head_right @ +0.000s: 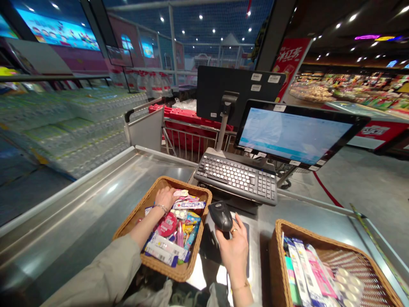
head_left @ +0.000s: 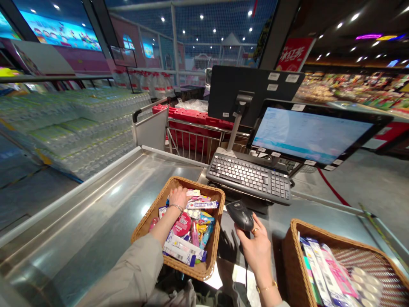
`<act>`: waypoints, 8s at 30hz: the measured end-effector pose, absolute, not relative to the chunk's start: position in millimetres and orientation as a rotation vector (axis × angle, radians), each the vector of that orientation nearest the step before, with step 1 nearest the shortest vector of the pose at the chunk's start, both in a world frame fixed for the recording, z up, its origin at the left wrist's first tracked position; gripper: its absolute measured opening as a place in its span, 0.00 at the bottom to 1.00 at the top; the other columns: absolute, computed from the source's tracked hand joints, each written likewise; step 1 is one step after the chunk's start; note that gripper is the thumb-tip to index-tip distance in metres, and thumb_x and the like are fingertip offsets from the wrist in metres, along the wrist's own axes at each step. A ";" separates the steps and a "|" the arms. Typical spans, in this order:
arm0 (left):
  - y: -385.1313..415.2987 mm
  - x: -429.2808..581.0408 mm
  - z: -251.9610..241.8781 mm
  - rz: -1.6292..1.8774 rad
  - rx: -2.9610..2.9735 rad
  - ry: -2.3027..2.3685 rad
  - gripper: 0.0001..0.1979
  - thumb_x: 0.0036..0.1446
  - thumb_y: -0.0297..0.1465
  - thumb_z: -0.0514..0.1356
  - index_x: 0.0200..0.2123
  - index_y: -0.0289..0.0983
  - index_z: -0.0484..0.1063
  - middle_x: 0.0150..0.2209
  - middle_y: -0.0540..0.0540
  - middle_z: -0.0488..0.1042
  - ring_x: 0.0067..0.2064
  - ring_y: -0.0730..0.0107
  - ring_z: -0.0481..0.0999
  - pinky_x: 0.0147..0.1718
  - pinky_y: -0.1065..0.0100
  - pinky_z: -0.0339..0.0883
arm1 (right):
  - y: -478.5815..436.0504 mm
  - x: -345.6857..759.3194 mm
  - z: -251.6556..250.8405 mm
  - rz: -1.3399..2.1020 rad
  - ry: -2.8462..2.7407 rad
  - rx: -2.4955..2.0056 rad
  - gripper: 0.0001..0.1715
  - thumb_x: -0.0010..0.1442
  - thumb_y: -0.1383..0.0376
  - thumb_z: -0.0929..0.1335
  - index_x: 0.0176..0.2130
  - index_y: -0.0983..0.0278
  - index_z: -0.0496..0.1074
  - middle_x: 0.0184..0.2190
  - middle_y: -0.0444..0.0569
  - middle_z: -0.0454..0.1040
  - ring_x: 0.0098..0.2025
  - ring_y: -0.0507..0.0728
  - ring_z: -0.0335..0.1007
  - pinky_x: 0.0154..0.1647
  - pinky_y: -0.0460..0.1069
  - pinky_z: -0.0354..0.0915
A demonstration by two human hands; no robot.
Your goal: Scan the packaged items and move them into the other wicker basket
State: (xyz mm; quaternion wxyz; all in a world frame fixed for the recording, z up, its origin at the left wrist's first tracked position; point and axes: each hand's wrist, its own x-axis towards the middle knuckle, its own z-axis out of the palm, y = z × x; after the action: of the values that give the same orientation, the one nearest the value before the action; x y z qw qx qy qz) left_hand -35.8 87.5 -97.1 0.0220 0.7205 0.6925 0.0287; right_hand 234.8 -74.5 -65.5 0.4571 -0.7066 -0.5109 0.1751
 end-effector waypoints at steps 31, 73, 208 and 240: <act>24.9 9.2 -58.4 0.637 2.643 1.871 0.19 0.58 0.43 0.60 0.51 0.44 0.74 0.64 0.43 0.64 0.68 0.42 0.53 0.60 0.25 0.26 | -97.8 254.7 -58.3 0.238 -1.275 -1.630 0.17 0.50 0.57 0.70 0.39 0.63 0.79 0.48 0.55 0.77 0.62 0.65 0.62 0.60 0.59 0.61; 11.0 103.9 -26.0 0.802 2.834 1.475 0.20 0.56 0.42 0.62 0.51 0.44 0.73 0.64 0.42 0.63 0.69 0.41 0.50 0.59 0.25 0.19 | -132.7 274.8 -38.5 0.018 -1.363 -1.693 0.11 0.50 0.66 0.70 0.37 0.61 0.78 0.48 0.50 0.77 0.64 0.66 0.57 0.63 0.63 0.57; 25.1 -28.1 -94.8 0.413 2.547 1.888 0.17 0.53 0.31 0.62 0.48 0.47 0.75 0.63 0.44 0.66 0.68 0.45 0.53 0.62 0.30 0.37 | -95.2 233.5 -66.5 0.435 -1.293 -1.733 0.17 0.50 0.55 0.70 0.35 0.63 0.80 0.47 0.55 0.77 0.63 0.66 0.59 0.61 0.60 0.57; 17.5 -38.4 -67.0 0.090 2.410 1.858 0.06 0.57 0.35 0.62 0.31 0.43 0.77 0.60 0.49 0.70 0.69 0.42 0.50 0.57 0.25 0.16 | -111.1 241.0 -54.6 0.472 -1.216 -1.781 0.21 0.48 0.53 0.70 0.36 0.63 0.80 0.49 0.55 0.76 0.64 0.65 0.57 0.63 0.57 0.56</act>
State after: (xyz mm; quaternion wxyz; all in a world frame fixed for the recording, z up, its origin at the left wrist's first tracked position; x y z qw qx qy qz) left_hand -38.4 17.5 -67.0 0.0483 0.7907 0.6096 0.0294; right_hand 241.0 -111.1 -54.6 0.4502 -0.7203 -0.4920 0.1909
